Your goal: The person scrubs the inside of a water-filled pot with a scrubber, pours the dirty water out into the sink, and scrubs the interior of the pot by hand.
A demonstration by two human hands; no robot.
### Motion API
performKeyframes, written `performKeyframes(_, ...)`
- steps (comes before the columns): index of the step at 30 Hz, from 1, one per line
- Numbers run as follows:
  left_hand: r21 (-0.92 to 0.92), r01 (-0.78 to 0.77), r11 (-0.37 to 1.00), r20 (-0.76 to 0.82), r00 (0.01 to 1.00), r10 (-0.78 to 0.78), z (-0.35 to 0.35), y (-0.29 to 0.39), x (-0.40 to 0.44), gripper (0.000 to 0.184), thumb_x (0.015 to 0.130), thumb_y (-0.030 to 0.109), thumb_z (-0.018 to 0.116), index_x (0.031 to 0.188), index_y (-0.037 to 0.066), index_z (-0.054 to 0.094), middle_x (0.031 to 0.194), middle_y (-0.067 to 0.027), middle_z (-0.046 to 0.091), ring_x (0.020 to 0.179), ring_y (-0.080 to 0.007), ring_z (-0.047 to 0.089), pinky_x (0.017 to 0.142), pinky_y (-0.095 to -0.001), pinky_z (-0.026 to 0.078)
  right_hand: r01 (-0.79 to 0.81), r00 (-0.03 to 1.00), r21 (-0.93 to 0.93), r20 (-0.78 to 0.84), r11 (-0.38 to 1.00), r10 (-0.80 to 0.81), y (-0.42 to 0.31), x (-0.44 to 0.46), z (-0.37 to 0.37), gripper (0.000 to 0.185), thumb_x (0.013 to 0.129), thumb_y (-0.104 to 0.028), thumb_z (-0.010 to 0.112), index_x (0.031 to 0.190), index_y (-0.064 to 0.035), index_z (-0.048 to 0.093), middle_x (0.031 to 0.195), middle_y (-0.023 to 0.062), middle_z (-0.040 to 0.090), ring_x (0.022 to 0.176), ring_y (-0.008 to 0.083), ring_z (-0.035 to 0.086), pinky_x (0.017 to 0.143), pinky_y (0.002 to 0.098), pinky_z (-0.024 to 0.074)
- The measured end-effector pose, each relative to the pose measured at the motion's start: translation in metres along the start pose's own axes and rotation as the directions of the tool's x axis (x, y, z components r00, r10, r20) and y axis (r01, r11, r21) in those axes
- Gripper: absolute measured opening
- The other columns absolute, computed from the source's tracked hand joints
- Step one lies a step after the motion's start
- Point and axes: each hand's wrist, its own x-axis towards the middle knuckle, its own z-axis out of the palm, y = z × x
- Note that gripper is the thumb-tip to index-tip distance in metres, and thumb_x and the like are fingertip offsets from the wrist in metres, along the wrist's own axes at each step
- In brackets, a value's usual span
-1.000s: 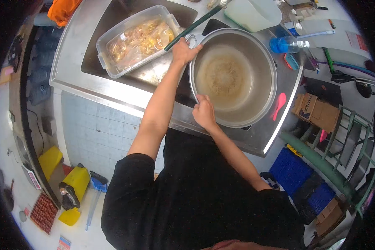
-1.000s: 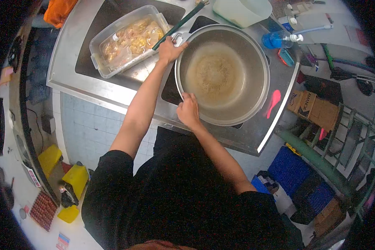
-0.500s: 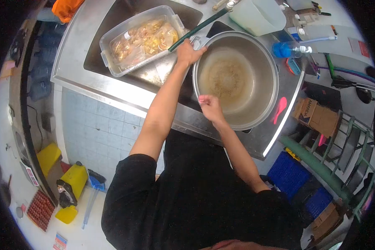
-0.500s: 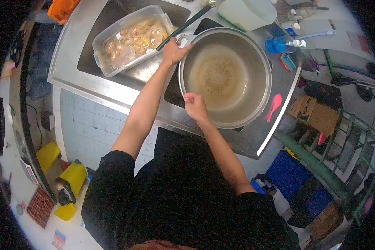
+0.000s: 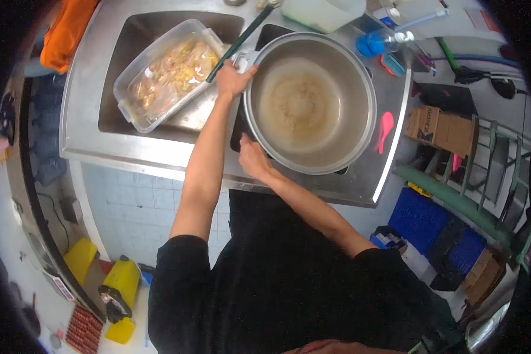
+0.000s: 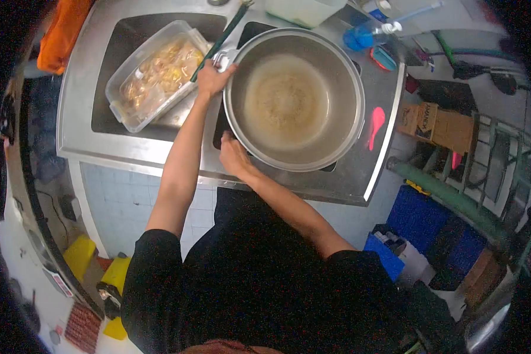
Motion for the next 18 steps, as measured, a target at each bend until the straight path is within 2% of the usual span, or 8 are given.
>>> performKeyframes(1,0.007,-0.002,1.000,0.000,1.000,0.002,0.001,0.000,0.001,0.087,0.063,0.067,0.072,0.104,-0.008,0.058,0.099,-0.0251,0.067,0.095,-0.0380,0.065,0.085,-0.0428,0.050,-0.095,0.990,0.030,0.107,0.995,0.091,0.000,0.005,-0.004,0.027,0.088,-0.010,0.050,0.102,0.0081,0.063,0.104,0.0325,0.063,0.096,0.0478,0.062,0.085,0.0517,0.0509)
performKeyframes(4,0.032,-0.013,0.999,-0.011,1.000,0.014,0.004,-0.004,0.002,0.083,0.064,0.067,0.072,0.101,-0.006,0.059,0.098,-0.0252,0.067,0.094,-0.0382,0.065,0.084,-0.0433,0.049,0.314,0.944,-0.382,0.025,0.870,-0.330,0.005,0.005,0.016,0.017,0.084,-0.010,0.055,0.080,0.0007,0.068,0.081,0.0221,0.066,0.075,0.0393,0.067,0.065,0.0479,0.0547)
performKeyframes(5,0.040,-0.018,0.999,-0.016,1.000,0.018,0.005,-0.005,0.003,0.083,0.064,0.067,0.072,0.100,-0.006,0.059,0.097,-0.0252,0.067,0.093,-0.0383,0.065,0.084,-0.0434,0.049,0.294,0.938,-0.415,-0.049,0.861,-0.344,0.002,0.007,0.024,0.014,0.079,-0.010,0.059,0.072,-0.0035,0.068,0.075,0.0177,0.063,0.071,0.0310,0.068,0.060,0.0421,0.0549)
performKeyframes(8,0.023,-0.029,0.999,-0.014,0.999,0.029,0.006,-0.007,0.005,0.081,0.064,0.067,0.072,0.099,-0.005,0.060,0.097,-0.0250,0.067,0.093,-0.0382,0.065,0.083,-0.0431,0.049,0.379,0.902,-0.477,-0.001,0.793,-0.431,0.000,0.014,0.018,0.008,0.079,-0.010,0.057,0.079,-0.0031,0.062,0.072,0.0164,0.061,0.066,0.0295,0.064,0.056,0.0414,0.0524)
performKeyframes(11,0.054,-0.016,0.998,-0.007,1.000,0.016,0.007,-0.009,0.007,0.079,0.064,0.067,0.072,0.098,-0.004,0.060,0.097,-0.0245,0.067,0.093,-0.0379,0.065,0.083,-0.0429,0.049,0.392,0.889,-0.533,0.012,0.750,-0.457,-0.013,-0.004,-0.009,0.015,0.075,-0.010,0.060,0.086,-0.0055,0.069,0.083,0.0131,0.064,0.078,0.0267,0.064,0.064,0.0376,0.0529)
performKeyframes(14,0.042,-0.007,0.999,0.000,1.000,0.007,0.005,-0.006,0.005,0.079,0.063,0.067,0.072,0.097,-0.003,0.060,0.096,-0.0243,0.067,0.093,-0.0375,0.065,0.084,-0.0429,0.049,0.437,0.752,-0.469,-0.276,0.767,-0.598,-0.005,-0.045,-0.049,0.024,0.077,-0.009,0.060,0.099,-0.0047,0.066,0.095,0.0109,0.061,0.090,0.0262,0.060,0.072,0.0372,0.0511)
performKeyframes(16,0.035,0.005,0.999,-0.006,1.000,-0.005,0.003,-0.003,0.004,0.079,0.063,0.067,0.072,0.097,-0.003,0.060,0.096,-0.0241,0.067,0.093,-0.0373,0.065,0.084,-0.0428,0.049,0.345,0.760,-0.449,-0.380,0.824,-0.526,0.012,-0.062,-0.071,0.029,0.075,-0.013,0.070,0.103,-0.0051,0.065,0.094,0.0067,0.060,0.087,0.0244,0.059,0.074,0.0373,0.0497)
performKeyframes(18,0.045,0.012,0.999,-0.011,1.000,-0.012,0.003,-0.001,0.003,0.079,0.062,0.067,0.073,0.096,-0.003,0.060,0.096,-0.0239,0.067,0.093,-0.0370,0.065,0.084,-0.0427,0.049,0.315,0.823,-0.367,-0.355,0.875,-0.444,0.034,-0.071,-0.079,0.028,0.078,-0.009,0.063,0.105,-0.0022,0.063,0.099,0.0098,0.058,0.092,0.0275,0.059,0.076,0.0396,0.0506)
